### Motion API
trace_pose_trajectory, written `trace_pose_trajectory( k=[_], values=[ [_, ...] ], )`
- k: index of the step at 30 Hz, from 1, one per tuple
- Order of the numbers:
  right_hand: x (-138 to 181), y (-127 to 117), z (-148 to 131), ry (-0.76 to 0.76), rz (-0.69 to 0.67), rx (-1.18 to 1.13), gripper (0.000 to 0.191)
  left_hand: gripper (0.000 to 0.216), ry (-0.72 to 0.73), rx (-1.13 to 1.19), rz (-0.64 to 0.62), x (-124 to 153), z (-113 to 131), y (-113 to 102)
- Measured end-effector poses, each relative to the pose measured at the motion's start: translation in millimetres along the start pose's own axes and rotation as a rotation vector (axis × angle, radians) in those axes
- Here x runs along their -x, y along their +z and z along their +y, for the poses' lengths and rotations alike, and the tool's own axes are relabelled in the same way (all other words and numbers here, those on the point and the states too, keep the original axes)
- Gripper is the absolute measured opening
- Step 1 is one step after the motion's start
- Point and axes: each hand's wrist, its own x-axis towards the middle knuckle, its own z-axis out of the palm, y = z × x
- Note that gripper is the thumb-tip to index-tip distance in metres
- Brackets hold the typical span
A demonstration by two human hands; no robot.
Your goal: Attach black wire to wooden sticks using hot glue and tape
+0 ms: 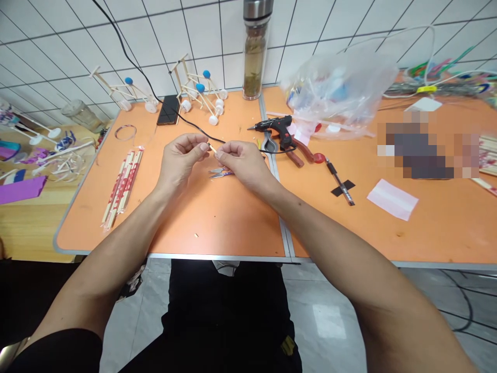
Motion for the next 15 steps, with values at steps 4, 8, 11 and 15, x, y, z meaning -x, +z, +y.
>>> trace_pose_trajectory(
  k=[4, 8, 11, 15],
  values=[
    [0.3, 1.4, 1.9, -0.003, 0.002, 0.009, 0.023, 0.024, -0.009, -0.011, 0.009, 0.4, -0.1, 0.7],
    [-1.1, 1.7, 5.1, -0.044, 0.015, 0.069, 0.017, 0.025, -0.036, 0.021, 0.002, 2.8, 2.5, 2.3],
    [-2.2, 2.4, 7.2, -0.088, 0.033, 0.130, 0.015, 0.024, -0.104, 0.028, 0.001, 4.0, 4.2, 3.3],
    [-1.7, 3.1, 7.4, -0.125, 0.029, 0.230, 0.016, 0.020, -0.171, 0.092, -0.024, 3.9, 3.9, 3.1]
  ],
)
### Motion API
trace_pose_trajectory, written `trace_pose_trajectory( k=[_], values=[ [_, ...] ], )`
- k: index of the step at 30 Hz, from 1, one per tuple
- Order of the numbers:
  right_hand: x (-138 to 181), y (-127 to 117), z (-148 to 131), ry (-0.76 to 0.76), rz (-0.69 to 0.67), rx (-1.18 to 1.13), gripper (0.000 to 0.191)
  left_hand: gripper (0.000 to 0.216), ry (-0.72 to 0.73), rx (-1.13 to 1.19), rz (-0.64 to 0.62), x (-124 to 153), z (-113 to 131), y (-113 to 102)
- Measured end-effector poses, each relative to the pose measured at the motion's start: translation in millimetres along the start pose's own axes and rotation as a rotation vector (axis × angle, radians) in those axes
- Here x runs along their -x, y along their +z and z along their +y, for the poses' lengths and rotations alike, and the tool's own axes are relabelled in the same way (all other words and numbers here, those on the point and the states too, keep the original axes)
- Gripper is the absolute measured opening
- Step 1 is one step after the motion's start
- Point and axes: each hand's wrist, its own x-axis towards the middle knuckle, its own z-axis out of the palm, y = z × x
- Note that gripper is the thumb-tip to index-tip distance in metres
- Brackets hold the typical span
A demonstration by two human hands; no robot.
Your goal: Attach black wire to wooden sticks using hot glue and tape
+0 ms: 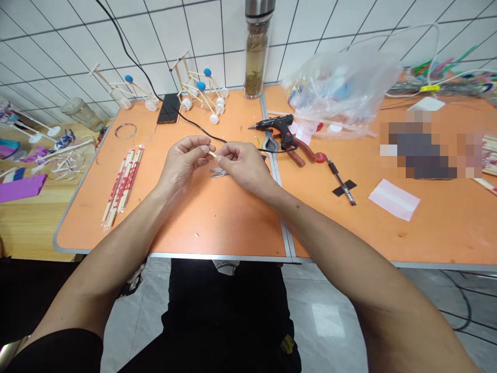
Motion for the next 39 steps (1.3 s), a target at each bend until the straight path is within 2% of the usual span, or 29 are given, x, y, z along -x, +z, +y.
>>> trace_pose_trajectory(
  k=[8, 12, 16, 22, 29, 33, 39],
  values=[
    [5, 0, 0, -0.080, -0.019, 0.202, 0.018, 0.028, -0.096, 0.067, -0.011, -2, 0, -1],
    [7, -1, 0, -0.175, -0.055, 0.357, 0.018, 0.032, -0.142, 0.086, -0.020, -3, -1, -1],
    [8, -3, 0, -0.239, -0.094, 0.470, 0.023, 0.041, -0.243, 0.117, -0.037, -4, 1, -2],
    [8, -5, 1, -0.302, -0.169, 0.460, 0.024, 0.054, -0.445, 0.232, -0.058, -7, 1, -6],
    [9, -4, -1, -0.357, -0.217, 0.432, 0.024, 0.057, -0.520, 0.282, -0.031, -8, 0, -5],
    [8, -5, -2, -0.346, -0.171, 0.397, 0.022, 0.049, -0.497, 0.249, -0.017, -7, 0, -5],
    [0, -9, 10, -0.295, 0.004, 0.401, 0.015, 0.012, -0.324, 0.160, 0.040, -8, 1, -4]
  ],
)
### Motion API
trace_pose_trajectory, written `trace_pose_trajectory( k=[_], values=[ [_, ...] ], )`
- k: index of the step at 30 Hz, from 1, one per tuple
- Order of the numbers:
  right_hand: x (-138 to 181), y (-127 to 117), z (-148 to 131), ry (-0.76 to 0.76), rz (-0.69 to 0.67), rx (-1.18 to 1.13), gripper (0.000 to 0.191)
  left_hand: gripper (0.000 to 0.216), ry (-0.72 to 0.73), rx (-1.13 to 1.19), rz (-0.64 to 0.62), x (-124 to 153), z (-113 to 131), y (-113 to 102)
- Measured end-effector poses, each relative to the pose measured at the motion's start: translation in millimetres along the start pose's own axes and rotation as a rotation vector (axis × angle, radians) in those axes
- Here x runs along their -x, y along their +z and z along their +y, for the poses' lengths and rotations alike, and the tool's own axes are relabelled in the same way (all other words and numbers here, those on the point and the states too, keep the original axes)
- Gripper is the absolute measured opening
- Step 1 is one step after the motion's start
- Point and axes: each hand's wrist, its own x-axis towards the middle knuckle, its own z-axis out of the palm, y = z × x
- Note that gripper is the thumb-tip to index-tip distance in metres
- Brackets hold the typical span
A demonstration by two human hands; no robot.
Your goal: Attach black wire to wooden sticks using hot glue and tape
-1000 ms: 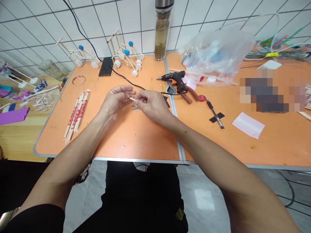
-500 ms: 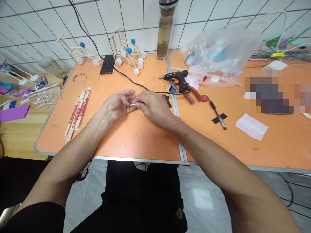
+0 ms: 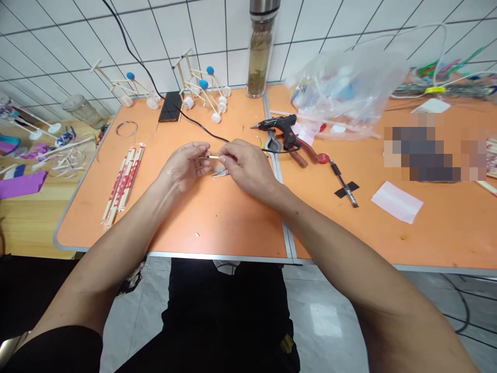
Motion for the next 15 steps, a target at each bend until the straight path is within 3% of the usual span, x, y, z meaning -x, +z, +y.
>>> trace_pose_trajectory(
  k=[4, 8, 15],
  values=[
    [-2.4, -0.6, 6.7, 0.022, 0.061, -0.003, 0.015, 0.030, 0.137, -0.096, 0.024, -0.3, 0.8, -0.1],
    [-4.6, -1.3, 9.5, 0.022, 0.083, -0.034, 0.016, 0.010, 0.275, -0.172, -0.010, 1.1, 0.6, -1.2],
    [-4.5, -0.8, 9.7, 0.032, 0.086, -0.025, 0.021, 0.020, 0.495, -0.323, -0.110, -5.0, -7.6, -4.5]
  ],
)
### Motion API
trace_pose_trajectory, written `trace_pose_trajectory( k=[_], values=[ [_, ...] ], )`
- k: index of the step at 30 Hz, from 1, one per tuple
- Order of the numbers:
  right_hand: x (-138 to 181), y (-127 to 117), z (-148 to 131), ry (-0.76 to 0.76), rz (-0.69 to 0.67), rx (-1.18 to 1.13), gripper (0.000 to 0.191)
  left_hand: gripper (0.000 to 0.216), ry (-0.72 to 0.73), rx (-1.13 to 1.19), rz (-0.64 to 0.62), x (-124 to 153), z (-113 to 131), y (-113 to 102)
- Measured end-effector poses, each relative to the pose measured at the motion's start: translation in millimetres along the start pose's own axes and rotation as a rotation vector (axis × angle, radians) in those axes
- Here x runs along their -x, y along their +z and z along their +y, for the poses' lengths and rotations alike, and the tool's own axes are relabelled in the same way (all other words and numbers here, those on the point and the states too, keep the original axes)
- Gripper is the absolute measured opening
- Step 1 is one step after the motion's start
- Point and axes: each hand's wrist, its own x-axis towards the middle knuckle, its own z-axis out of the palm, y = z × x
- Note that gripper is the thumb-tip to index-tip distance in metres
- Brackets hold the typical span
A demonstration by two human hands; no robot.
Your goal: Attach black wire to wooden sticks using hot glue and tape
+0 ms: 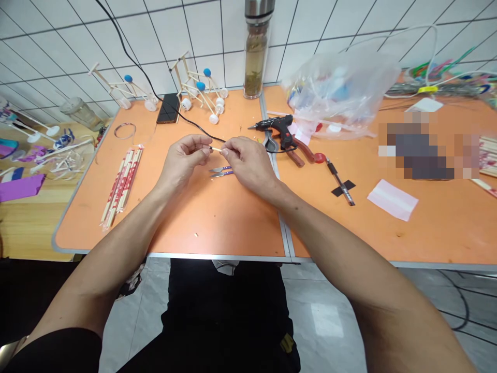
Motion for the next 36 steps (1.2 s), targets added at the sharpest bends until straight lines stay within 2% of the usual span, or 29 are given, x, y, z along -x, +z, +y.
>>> trace_pose_trajectory(
  k=[6, 10, 13, 20, 24, 29, 34, 36],
  values=[
    [1, 0, 0, -0.006, -0.010, -0.008, 0.032, 0.025, 0.233, -0.288, -0.062, -3, -7, -4],
    [1, -1, 1, -0.012, -0.015, -0.016, 0.040, 0.017, 0.403, -0.478, -0.056, -1, -9, -6],
    [1, -1, 1, -0.017, -0.018, -0.016, 0.039, 0.015, 0.466, -0.555, -0.052, 0, -10, -6],
    [1, -1, -1, -0.033, -0.023, 0.007, 0.034, 0.020, 0.396, -0.653, -0.029, -2, -15, -5],
    [1, -1, -1, -0.035, -0.024, 0.021, 0.032, 0.027, 0.336, -0.616, -0.040, -2, -14, -4],
    [0, -2, 0, -0.036, 0.002, 0.022, 0.028, 0.015, 0.275, -0.543, -0.036, -1, -9, -3],
    [0, -4, -3, -0.030, 0.024, 0.021, 0.028, 0.043, 0.153, -0.307, -0.041, -3, -9, -2],
    [0, -4, -3, -0.030, 0.030, 0.026, 0.027, 0.046, 0.135, -0.287, -0.039, -3, -9, -2]
  ],
)
